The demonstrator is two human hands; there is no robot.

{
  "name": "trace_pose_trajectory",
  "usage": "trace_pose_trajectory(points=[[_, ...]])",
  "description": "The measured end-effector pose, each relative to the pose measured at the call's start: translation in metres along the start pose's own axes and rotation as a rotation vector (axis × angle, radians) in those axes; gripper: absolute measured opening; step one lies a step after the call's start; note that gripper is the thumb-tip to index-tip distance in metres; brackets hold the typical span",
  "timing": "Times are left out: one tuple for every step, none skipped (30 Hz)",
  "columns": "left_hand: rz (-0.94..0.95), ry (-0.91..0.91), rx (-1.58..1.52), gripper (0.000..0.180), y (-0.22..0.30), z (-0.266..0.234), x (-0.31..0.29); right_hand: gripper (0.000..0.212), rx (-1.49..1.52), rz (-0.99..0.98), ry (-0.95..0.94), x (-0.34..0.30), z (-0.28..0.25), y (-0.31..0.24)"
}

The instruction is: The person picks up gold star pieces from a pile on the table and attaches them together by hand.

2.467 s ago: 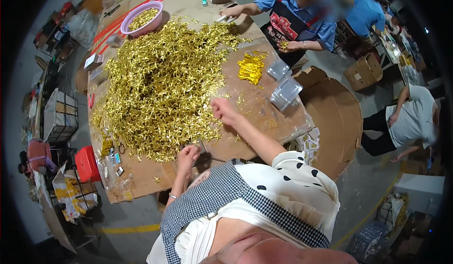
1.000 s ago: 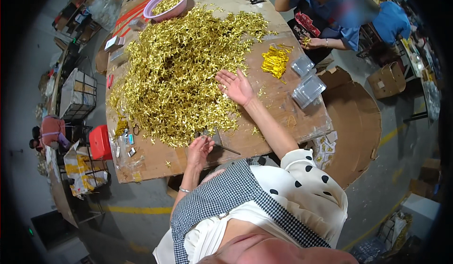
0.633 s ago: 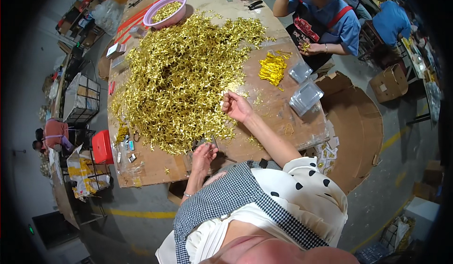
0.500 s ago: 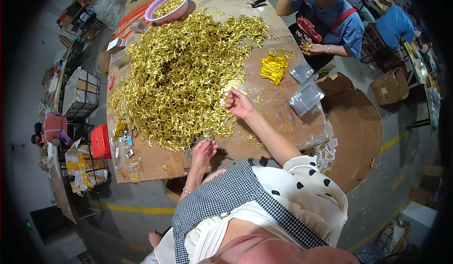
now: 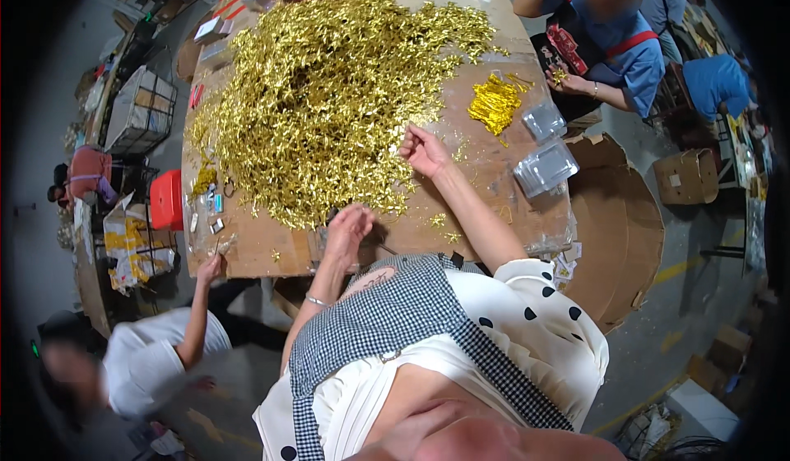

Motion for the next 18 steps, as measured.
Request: trace_pose_trajectory(points=[[0.01,0.002,-0.009,0.038,0.005,-0.001,0.007,0.009,-0.117,-0.049,-0.008,0.003,0.001,-0.004],[0.057,0.013,-0.021,0.043,0.01,-0.001,0.013,0.007,-0.191,-0.08,-0.025,0.005,0.002,-0.007],[0.101,0.029,-0.033,0.049,0.019,0.003,0.013,0.008,-0.264,-0.106,-0.039,0.002,0.008,-0.006],[0.13,-0.021,0.057,0.063,0.03,0.007,0.013,0.016,-0.283,-0.119,-0.084,0.001,0.015,-0.007],[0.139,-0.049,-0.002,0.068,0.038,0.013,0.014,0.023,-0.261,-0.101,-0.108,-0.001,0.019,-0.005],[0.152,-0.075,-0.061,0.073,0.047,0.016,0.016,0.03,-0.238,-0.079,-0.134,-0.004,0.027,-0.002],[0.154,-0.118,-0.015,0.078,0.055,0.025,0.017,0.053,-0.325,-0.056,-0.169,-0.002,0.03,-0.001],[0.201,-0.088,0.035,0.079,0.064,0.032,0.018,0.061,-0.328,-0.056,-0.199,-0.002,0.031,-0.003],[0.24,-0.05,0.079,0.081,0.07,0.035,0.022,0.07,-0.33,-0.045,-0.22,-0.004,0.038,-0.001],[0.287,-0.053,0.161,0.084,0.074,0.038,0.024,0.075,-0.4,-0.036,-0.237,-0.007,0.046,0.002],[0.313,-0.044,0.202,0.085,0.078,0.04,0.022,0.075,-0.423,-0.045,-0.244,-0.012,0.053,0.005],[0.347,-0.041,0.244,0.087,0.082,0.044,0.023,0.075,-0.449,-0.061,-0.255,-0.015,0.06,0.007],[0.355,-0.036,0.269,0.088,0.084,0.045,0.025,0.075,-0.493,-0.063,-0.244,-0.015,0.062,0.008],[0.352,-0.007,0.288,0.089,0.086,0.047,0.026,0.074,-0.511,-0.086,-0.226,-0.014,0.062,0.009],[0.348,0.025,0.307,0.089,0.087,0.051,0.024,0.075,-0.521,-0.097,-0.197,-0.012,0.058,0.01],[0.368,0.068,0.317,0.091,0.098,0.069,0.013,0.075,-0.522,-0.109,-0.204,-0.011,0.056,0.008],[0.373,0.045,0.288,0.091,0.095,0.055,0.026,0.076,-0.522,-0.12,-0.21,-0.008,0.054,0.006],[0.373,0.037,0.257,0.091,0.089,0.033,0.037,0.076,-0.525,-0.123,-0.216,-0.013,0.062,0.011]])
Point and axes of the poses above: each hand's wrist, its own x-axis towards the middle knuckle, its own z-axis out of the palm, y = z × x, the point moved 4 cm from there along x, towards the middle knuckle, and after that the axes turned 4 degrees about z, right-handed, at the moved point
